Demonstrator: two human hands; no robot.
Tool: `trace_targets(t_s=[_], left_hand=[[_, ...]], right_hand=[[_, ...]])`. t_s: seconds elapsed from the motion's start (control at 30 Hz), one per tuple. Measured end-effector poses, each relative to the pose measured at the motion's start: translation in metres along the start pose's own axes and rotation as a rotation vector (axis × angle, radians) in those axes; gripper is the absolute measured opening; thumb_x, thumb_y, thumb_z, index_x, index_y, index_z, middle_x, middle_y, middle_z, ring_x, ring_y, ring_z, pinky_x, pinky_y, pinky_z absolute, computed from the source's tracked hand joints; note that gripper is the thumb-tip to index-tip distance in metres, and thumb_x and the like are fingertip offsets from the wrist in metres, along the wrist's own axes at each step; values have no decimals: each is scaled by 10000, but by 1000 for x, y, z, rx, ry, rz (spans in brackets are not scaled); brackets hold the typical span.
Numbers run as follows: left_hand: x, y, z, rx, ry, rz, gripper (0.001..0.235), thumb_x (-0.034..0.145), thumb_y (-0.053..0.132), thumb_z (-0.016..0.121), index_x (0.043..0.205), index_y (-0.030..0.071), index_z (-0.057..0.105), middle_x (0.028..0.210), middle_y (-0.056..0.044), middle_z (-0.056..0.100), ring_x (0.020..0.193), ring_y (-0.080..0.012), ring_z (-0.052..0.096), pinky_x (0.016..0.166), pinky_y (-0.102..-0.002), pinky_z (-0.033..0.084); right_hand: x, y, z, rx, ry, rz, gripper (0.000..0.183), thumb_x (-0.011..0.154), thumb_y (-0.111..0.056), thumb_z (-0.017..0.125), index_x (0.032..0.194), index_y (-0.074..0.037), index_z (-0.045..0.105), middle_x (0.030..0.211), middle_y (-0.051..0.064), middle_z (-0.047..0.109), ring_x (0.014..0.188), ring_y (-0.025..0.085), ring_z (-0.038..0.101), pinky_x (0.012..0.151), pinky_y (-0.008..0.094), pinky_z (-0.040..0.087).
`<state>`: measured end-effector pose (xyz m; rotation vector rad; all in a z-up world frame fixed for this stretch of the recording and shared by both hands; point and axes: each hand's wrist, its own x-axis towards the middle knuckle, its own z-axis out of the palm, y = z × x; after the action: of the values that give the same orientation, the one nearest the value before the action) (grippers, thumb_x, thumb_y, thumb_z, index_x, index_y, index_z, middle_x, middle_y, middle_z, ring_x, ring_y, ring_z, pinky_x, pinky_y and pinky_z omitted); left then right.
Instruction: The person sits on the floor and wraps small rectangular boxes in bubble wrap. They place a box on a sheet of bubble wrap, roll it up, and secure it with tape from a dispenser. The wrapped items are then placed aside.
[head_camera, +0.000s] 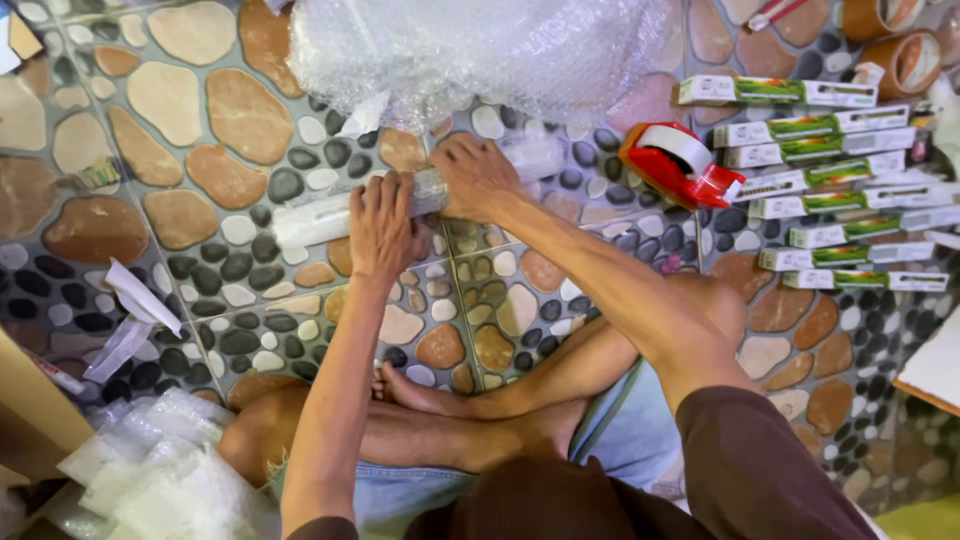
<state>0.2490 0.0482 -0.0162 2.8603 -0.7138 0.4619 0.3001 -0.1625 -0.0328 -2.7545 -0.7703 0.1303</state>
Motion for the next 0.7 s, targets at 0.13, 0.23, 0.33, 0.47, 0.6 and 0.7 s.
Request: trace_targets(t_s=[0.13, 0.23, 0.33, 0.47, 0.6, 0.7], left_hand=[[-32, 7, -14, 86, -95, 138, 578, 747, 204, 814, 1279, 87, 623, 1067, -132, 590, 850, -294, 572, 771, -440, 445], [-75, 41, -42, 60, -154, 275, 389, 852, 142, 708, 1229, 97, 621, 935, -130, 584, 799, -321, 584, 852, -478, 478], [-107, 69, -67, 78, -256, 239, 366, 762, 236, 735, 1093, 127, 624, 819, -58, 596, 721, -275, 628, 679, -445, 493], [-84, 106, -157, 65, -546, 65, 665, 636, 374, 881, 1190, 155, 587, 927, -47, 678, 843, -262, 729, 736, -408, 587], [-63, 122, -197, -374, -826, -479, 745, 656, 401, 885, 1280, 136, 578, 1029, -154, 754, 1012, -403, 749, 847, -522, 594], [-104, 134, -155, -819, -764, -849, 690, 606, 319, 877, 1212, 89, 640, 1019, -216, 755, 1040, -425, 732, 863, -519, 558]], right_hand=[[-39, -50, -56, 342, -641, 264, 984, 687, -755, 791, 1529, -365, 466, 1275, 148, 700, 1152, 415, 720, 981, 553, 543], [-90, -64, -74, 390, -802, 288, 958, 677, -790, 755, 1501, -374, 498, 1258, 107, 741, 1197, 318, 723, 1029, 470, 560], [-198, -39, -24, 230, -54, -263, 857, 922, -543, 664, 1619, -138, 375, 1151, 174, 662, 1012, 335, 695, 871, 457, 580], [-239, 49, -87, 9, 8, -113, 652, 840, -168, 746, 1464, -203, 561, 1067, 92, 723, 1013, 288, 707, 914, 431, 491], [-284, 153, -154, -192, 115, 554, 579, 853, -442, 812, 1370, -242, 641, 1272, 51, 602, 1172, 305, 608, 933, 499, 527], [-300, 189, -163, 72, -51, 803, 879, 806, -522, 873, 1561, -202, 555, 1508, 118, 512, 1304, 390, 566, 996, 553, 538]])
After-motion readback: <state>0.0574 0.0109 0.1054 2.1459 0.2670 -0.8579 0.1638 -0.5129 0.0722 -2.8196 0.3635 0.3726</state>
